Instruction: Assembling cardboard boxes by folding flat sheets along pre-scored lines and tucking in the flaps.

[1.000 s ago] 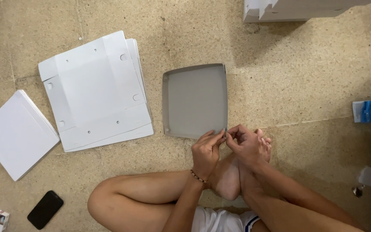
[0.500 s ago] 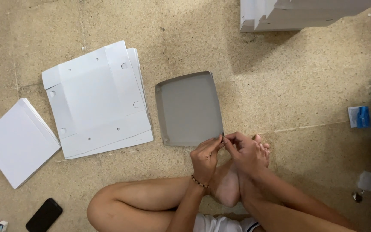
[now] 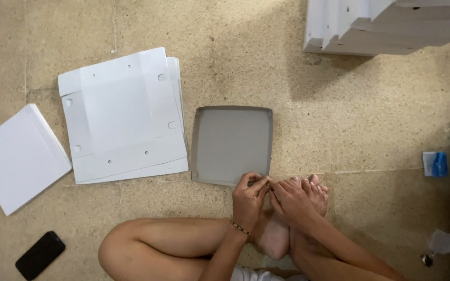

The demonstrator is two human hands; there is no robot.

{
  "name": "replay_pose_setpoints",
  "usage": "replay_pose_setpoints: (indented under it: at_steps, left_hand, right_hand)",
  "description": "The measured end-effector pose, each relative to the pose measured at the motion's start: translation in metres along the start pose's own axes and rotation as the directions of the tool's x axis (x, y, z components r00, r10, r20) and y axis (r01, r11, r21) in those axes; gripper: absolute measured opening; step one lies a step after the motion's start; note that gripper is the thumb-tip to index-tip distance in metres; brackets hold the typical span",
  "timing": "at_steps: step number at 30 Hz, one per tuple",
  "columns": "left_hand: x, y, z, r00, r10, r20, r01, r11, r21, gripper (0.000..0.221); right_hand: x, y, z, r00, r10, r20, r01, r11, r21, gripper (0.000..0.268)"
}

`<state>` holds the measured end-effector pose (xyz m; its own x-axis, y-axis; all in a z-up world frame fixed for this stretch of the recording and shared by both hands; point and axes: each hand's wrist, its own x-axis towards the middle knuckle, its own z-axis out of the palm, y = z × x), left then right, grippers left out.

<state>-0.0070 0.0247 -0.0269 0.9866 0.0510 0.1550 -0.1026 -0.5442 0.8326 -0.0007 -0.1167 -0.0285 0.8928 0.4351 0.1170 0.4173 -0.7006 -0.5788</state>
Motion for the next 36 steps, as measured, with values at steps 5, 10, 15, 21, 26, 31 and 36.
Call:
replay_pose_setpoints:
  at_steps: [5,10,15,21,26,31,36]
  left_hand:
    - [-0.009,-0.019,0.004,0.985,0.163,0.051,-0.169,0.971,0.169,0.008]
    - [-0.013,-0.030,0.007,0.988,-0.009,0.154,-0.032,0.965,0.260,0.009]
    - [-0.013,-0.031,0.000,0.888,-0.144,0.437,-0.014,0.941,0.339,0.004]
    - [-0.026,-0.054,-0.020,0.866,0.131,0.482,-0.172,0.984,0.041,0.019]
    - [-0.013,-0.048,-0.038,0.805,0.083,0.587,-0.096,0.995,-0.009,0.019]
    - [-0.018,-0.057,-0.039,0.782,0.128,0.610,-0.156,0.988,-0.007,0.023]
    - [-0.010,-0.060,-0.038,0.772,0.182,0.610,-0.280,0.957,0.070,0.015]
  right_hand:
    - [-0.019,0.000,-0.018,0.981,-0.133,0.144,0.159,0.969,-0.187,0.025]
    - [-0.025,-0.019,-0.051,0.969,-0.228,0.095,0.234,0.970,-0.061,0.030]
    - [-0.044,-0.006,-0.058,0.956,-0.269,0.120,0.267,0.963,0.028,0.035]
    - [-0.025,0.000,0.012,0.901,0.409,-0.141,-0.404,0.677,-0.616,0.021]
    - [0.016,-0.048,-0.013,0.612,0.786,-0.087,-0.771,0.569,-0.286,0.022]
    - [0.000,-0.037,-0.002,0.406,0.914,-0.004,-0.913,0.406,0.025,0.037]
    - [-0.030,-0.041,-0.015,0.789,0.614,0.018,-0.589,0.764,-0.263,0.035]
